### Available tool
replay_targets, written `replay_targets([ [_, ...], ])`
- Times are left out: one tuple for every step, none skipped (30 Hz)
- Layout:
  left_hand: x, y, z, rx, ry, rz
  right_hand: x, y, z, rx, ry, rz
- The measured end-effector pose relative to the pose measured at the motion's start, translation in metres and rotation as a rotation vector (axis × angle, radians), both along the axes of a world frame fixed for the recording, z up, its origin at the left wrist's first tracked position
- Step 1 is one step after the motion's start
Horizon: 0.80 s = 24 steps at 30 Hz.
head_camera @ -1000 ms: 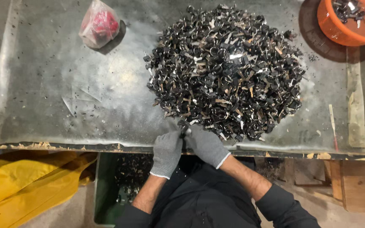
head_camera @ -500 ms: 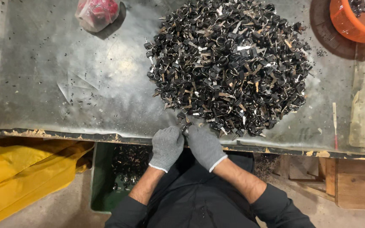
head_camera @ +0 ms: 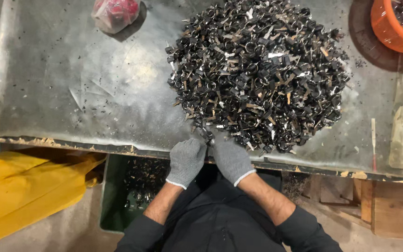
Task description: The person, wearing gray gloves, sits at a metal workbench and repeatedly picks small black metal parts from a large pile on the bench, manipulates each piece in their hands, and drops it into a green bin below the table edge. The pile of parts remains on the bench as sorted pieces accumulate in the bin.
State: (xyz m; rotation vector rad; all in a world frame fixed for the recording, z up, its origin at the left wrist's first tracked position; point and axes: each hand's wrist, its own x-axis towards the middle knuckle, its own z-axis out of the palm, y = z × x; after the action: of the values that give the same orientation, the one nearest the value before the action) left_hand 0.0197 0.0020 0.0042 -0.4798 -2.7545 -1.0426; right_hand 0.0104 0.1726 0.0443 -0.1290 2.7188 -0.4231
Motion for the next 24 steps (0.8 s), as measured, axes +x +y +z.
replay_targets([
  [0.000,0.000,0.000,0.004,0.008,-0.001,-0.002,0.002,0.000,-0.054,0.019,0.030],
  [0.001,-0.001,0.001,0.010,0.022,-0.004,-0.001,0.003,0.001,-0.107,0.045,0.058],
  [0.000,-0.002,0.000,0.019,0.045,-0.008,-0.002,0.004,0.002,-0.157,0.079,0.086],
  [0.000,-0.002,-0.001,0.022,0.063,-0.014,-0.001,0.004,0.004,-0.112,-0.006,0.068],
  [0.000,-0.003,-0.001,0.028,0.075,-0.018,0.000,0.003,0.005,-0.066,-0.098,0.054],
  [0.000,-0.002,-0.002,0.034,0.084,-0.016,0.001,0.002,0.007,-0.018,-0.193,0.046],
  [0.000,-0.002,-0.003,0.035,0.078,-0.005,0.001,0.000,0.008,-0.017,-0.108,0.038],
  [0.000,0.000,-0.004,0.033,0.067,0.004,0.002,-0.001,0.009,-0.019,-0.027,0.028],
  [0.000,0.001,-0.003,0.030,0.056,0.008,0.001,-0.002,0.009,-0.022,0.053,0.016],
  [0.001,0.002,-0.001,0.007,0.027,0.014,0.001,-0.002,0.010,-0.032,0.025,0.049],
  [-0.001,0.003,0.002,-0.017,0.005,0.019,-0.001,-0.001,0.010,-0.042,0.004,0.081],
  [-0.003,0.002,0.008,-0.042,-0.016,0.021,-0.003,0.001,0.010,-0.055,-0.015,0.111],
  [-0.005,-0.001,0.015,-0.036,-0.047,0.012,-0.004,0.005,0.010,-0.100,-0.058,0.100],
  [-0.008,-0.006,0.024,-0.027,-0.077,0.008,-0.005,0.010,0.011,-0.143,-0.100,0.095],
  [-0.011,-0.014,0.034,-0.016,-0.108,0.010,-0.005,0.013,0.011,-0.182,-0.143,0.096],
  [-0.014,-0.027,0.045,-0.199,-0.265,-0.008,-0.003,0.017,0.011,-0.154,-0.111,0.108],
  [-0.018,-0.046,0.057,-0.384,-0.424,-0.031,-0.001,0.018,0.012,-0.128,-0.081,0.114],
  [-0.019,-0.063,0.068,-0.529,-0.521,-0.002,0.003,0.019,0.012,-0.100,-0.054,0.118],
  [-0.020,-0.073,0.076,-0.670,-0.621,0.035,0.006,0.018,0.011,-0.095,-0.005,0.116],
  [-0.021,-0.074,0.080,-0.641,-0.585,0.022,0.008,0.017,0.011,-0.091,0.046,0.121],
  [-0.025,-0.076,0.082,-0.620,-0.544,0.010,0.009,0.014,0.010,-0.095,0.100,0.123],
  [-0.028,-0.075,0.081,-0.604,-0.499,-0.002,0.009,0.011,0.009,-0.121,0.060,0.095],
  [-0.032,-0.065,0.076,-0.380,-0.368,-0.006,0.008,0.008,0.008,-0.147,0.019,0.066],
  [-0.035,-0.050,0.069,-0.157,-0.240,-0.014,0.006,0.006,0.007,-0.174,-0.028,0.033],
])
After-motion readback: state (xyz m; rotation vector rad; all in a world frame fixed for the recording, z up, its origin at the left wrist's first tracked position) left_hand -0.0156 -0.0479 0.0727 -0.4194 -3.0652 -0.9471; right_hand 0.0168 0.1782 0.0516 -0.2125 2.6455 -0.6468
